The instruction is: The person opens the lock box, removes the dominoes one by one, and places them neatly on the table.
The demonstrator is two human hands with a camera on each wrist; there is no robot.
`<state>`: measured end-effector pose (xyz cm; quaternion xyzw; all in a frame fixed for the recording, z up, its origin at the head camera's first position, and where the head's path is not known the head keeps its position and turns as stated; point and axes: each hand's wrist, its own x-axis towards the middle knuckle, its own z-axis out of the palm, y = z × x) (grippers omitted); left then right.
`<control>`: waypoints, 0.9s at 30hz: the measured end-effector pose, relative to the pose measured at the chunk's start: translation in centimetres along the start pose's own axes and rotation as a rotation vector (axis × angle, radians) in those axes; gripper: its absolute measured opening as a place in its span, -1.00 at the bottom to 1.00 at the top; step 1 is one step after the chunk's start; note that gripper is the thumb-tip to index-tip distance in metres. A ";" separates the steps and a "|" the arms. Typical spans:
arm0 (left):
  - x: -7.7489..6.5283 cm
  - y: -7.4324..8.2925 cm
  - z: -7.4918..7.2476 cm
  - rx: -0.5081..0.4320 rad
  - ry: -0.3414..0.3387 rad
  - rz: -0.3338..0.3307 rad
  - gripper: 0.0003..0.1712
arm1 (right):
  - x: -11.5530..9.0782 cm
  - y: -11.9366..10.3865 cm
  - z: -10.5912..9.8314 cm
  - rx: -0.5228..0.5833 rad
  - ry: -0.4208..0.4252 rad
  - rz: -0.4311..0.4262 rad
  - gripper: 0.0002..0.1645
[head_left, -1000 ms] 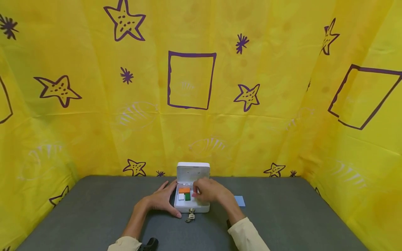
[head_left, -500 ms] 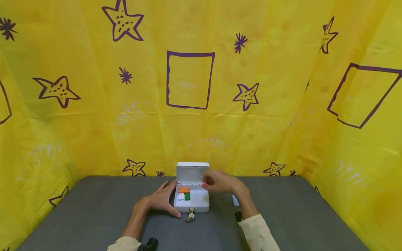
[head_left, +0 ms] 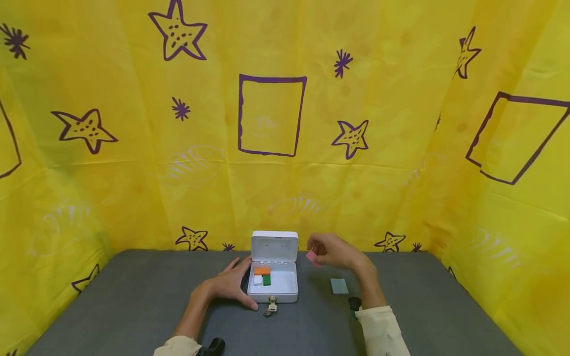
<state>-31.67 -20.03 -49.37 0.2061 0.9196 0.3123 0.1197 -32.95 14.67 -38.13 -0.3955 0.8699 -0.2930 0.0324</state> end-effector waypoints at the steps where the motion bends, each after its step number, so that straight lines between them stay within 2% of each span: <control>1: -0.1 0.0 0.0 0.000 0.002 -0.007 0.55 | 0.0 0.1 -0.1 -0.004 0.005 -0.002 -0.81; 5: -0.4 -0.1 0.0 -0.008 0.015 -0.014 0.57 | -0.4 0.4 -0.4 -0.008 0.018 0.013 -0.83; 11: -0.2 -0.1 0.1 -0.021 0.013 0.049 0.55 | -1.3 1.2 -1.0 -0.018 0.050 0.036 -0.88; 20: -0.1 -0.2 0.0 -0.022 0.006 0.026 0.55 | -2.5 2.2 -1.7 -0.037 0.044 0.077 -0.86; 24: -0.1 -0.1 0.0 -0.027 0.000 0.034 0.54 | -3.3 2.4 -1.9 0.003 0.005 0.132 -0.86; 27: 0.0 -0.1 0.0 -0.026 -0.007 0.037 0.55 | -3.9 2.6 -1.9 0.021 -0.001 0.216 -0.86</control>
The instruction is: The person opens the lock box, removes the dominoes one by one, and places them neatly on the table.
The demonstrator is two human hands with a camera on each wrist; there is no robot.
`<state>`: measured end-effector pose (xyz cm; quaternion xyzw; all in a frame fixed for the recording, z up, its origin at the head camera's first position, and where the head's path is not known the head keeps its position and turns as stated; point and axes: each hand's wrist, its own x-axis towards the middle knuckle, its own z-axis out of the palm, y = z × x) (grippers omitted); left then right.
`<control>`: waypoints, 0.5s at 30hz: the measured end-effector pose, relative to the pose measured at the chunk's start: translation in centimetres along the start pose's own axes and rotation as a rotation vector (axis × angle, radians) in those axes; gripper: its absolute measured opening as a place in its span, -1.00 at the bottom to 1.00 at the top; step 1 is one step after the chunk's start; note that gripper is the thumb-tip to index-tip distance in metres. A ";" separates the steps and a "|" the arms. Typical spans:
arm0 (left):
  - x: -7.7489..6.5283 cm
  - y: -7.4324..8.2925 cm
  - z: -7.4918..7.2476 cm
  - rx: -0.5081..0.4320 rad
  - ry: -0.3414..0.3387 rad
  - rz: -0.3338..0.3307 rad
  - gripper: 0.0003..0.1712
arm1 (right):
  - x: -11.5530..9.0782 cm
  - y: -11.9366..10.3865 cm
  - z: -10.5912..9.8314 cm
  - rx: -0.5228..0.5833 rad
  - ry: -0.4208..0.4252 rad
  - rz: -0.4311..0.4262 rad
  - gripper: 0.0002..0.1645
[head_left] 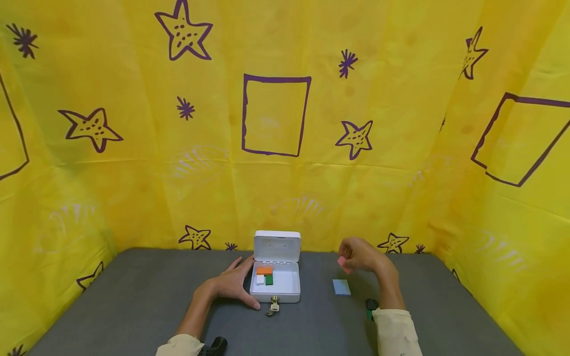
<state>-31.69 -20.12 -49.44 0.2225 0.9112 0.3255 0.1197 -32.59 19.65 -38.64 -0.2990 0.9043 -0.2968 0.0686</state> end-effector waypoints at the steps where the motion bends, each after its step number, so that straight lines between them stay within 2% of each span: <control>1: 0.0 0.0 0.0 -0.001 -0.002 -0.003 0.55 | -0.1 0.1 0.0 -0.006 0.003 0.022 -0.85; 7: -0.1 0.0 0.1 -0.009 -0.007 -0.017 0.57 | -0.6 0.6 0.3 -0.024 0.002 0.162 -0.81; 12: -0.1 0.0 0.0 -0.012 0.007 -0.008 0.57 | -0.8 1.0 0.9 0.000 -0.016 0.285 -0.78; 15: 0.1 0.0 0.1 -0.012 0.010 0.004 0.57 | -1.0 1.2 1.2 -0.025 -0.024 0.374 -0.80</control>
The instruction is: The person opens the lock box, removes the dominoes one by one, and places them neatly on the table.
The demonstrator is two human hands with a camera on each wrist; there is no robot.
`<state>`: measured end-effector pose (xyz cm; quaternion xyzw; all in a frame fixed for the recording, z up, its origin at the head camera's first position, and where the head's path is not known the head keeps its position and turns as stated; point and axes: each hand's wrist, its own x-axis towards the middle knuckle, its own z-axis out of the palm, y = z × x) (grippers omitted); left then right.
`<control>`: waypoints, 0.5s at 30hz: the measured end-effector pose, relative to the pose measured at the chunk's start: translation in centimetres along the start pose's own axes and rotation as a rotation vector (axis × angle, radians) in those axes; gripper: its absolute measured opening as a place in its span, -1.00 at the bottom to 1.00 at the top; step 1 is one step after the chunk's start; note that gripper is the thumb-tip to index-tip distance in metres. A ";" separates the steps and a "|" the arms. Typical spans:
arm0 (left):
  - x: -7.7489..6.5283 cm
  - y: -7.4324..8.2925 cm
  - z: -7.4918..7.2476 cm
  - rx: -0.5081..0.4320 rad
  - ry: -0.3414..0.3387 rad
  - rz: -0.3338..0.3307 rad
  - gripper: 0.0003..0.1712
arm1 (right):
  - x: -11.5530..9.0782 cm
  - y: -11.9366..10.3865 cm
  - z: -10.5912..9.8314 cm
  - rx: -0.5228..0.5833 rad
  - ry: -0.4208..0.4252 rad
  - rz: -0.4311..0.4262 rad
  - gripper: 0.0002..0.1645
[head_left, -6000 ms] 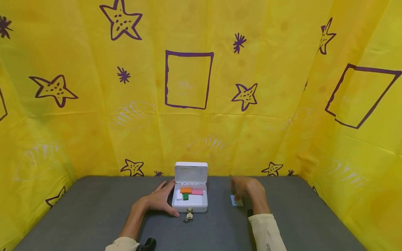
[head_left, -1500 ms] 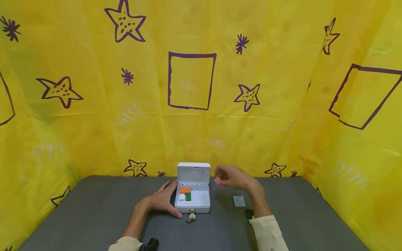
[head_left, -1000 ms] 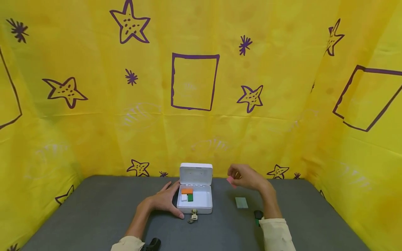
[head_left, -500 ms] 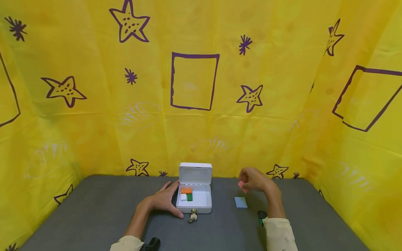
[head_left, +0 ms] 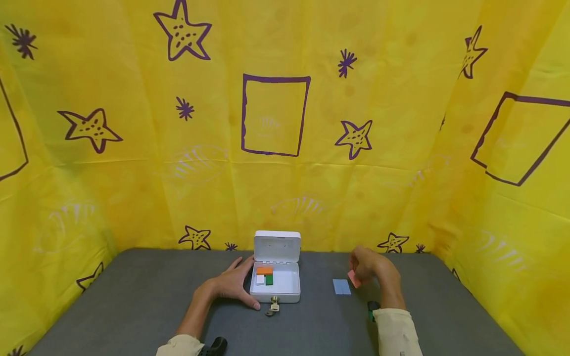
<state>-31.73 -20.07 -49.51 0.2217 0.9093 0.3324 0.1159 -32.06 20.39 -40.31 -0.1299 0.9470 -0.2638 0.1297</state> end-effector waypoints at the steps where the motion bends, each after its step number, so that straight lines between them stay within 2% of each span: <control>1: 0.0 -0.1 0.0 0.002 0.002 0.007 0.57 | 0.0 0.1 0.1 -0.008 -0.004 0.027 -0.80; 3: 0.1 -0.2 0.0 0.009 0.004 0.014 0.57 | 0.1 0.1 0.3 -0.016 -0.017 0.057 -0.80; 15: 0.1 -0.3 -0.1 0.032 -0.009 0.036 0.56 | 0.4 0.5 1.3 -0.008 -0.041 0.088 -0.73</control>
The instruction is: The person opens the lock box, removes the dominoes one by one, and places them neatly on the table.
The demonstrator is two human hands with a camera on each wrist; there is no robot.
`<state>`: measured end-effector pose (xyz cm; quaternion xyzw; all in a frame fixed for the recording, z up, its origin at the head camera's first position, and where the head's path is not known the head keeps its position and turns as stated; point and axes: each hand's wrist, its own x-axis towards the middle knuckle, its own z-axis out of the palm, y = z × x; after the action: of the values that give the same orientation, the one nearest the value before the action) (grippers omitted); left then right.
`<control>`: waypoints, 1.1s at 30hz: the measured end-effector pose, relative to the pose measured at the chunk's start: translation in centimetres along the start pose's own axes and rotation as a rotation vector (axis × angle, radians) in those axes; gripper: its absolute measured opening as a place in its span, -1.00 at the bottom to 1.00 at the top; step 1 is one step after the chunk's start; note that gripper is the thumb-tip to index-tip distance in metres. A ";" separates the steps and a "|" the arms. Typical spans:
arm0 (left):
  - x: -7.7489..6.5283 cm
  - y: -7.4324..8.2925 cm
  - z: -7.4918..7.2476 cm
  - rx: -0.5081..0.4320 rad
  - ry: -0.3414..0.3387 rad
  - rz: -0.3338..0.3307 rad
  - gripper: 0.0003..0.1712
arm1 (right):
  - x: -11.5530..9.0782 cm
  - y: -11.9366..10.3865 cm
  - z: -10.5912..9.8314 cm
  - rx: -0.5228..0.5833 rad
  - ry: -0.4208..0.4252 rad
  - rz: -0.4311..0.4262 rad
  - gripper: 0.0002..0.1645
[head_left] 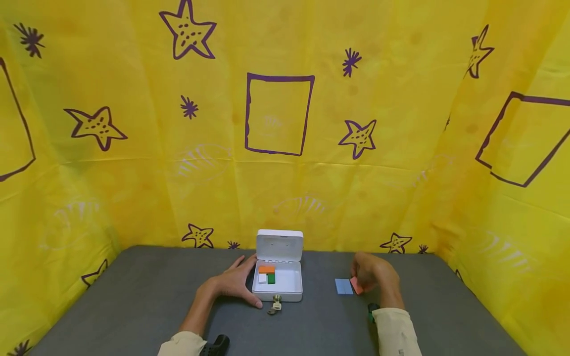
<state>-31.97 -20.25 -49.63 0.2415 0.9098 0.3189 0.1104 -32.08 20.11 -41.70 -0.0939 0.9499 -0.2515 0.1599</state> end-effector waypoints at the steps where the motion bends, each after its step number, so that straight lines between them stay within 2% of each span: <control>1: 0.0 0.0 0.0 0.000 0.000 -0.004 0.56 | 0.0 0.0 0.1 0.002 -0.002 0.003 -0.73; 7: -0.1 0.1 0.0 -0.010 0.000 -0.038 0.56 | -0.1 -0.2 0.2 -0.012 -0.017 0.021 -0.71; 16: -0.1 0.0 0.0 -0.011 0.001 -0.050 0.56 | 0.0 -0.3 0.1 -0.025 -0.030 0.026 -0.75; 33: -0.2 0.2 0.1 -0.030 0.012 -0.032 0.57 | -0.1 -0.4 -0.1 -0.001 -0.046 0.022 -0.78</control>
<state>-31.71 -20.15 -49.58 0.2235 0.9093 0.3320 0.1138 -31.95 19.82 -41.42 -0.0891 0.9471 -0.2469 0.1846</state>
